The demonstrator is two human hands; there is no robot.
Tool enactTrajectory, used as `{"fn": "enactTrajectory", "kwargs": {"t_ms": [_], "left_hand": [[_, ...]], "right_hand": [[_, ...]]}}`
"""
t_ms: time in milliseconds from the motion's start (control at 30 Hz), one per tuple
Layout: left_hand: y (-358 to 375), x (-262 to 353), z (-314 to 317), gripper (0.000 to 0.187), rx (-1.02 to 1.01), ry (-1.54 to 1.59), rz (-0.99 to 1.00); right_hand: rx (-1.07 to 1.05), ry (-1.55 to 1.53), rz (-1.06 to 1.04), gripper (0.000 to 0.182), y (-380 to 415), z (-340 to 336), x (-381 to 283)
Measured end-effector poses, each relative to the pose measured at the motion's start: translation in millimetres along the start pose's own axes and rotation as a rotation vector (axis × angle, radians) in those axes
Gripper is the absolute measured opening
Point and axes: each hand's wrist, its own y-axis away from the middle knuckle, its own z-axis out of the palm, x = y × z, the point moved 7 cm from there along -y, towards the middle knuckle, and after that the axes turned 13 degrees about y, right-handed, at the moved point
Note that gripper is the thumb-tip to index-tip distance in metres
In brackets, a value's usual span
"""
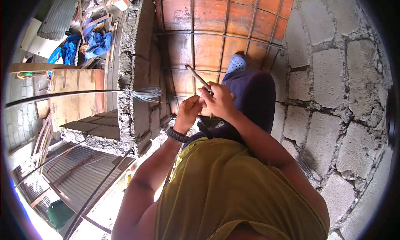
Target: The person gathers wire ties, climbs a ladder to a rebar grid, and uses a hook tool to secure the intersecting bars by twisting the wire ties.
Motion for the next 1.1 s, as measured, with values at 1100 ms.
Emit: {"fn": "enactTrajectory", "kwargs": {"t_ms": [1100], "left_hand": [[-393, -71, -194, 0.023, 0.414, -0.013, -0.001]], "right_hand": [[-0.053, -0.466, 0.773, 0.027, -146, 127, 316]]}}
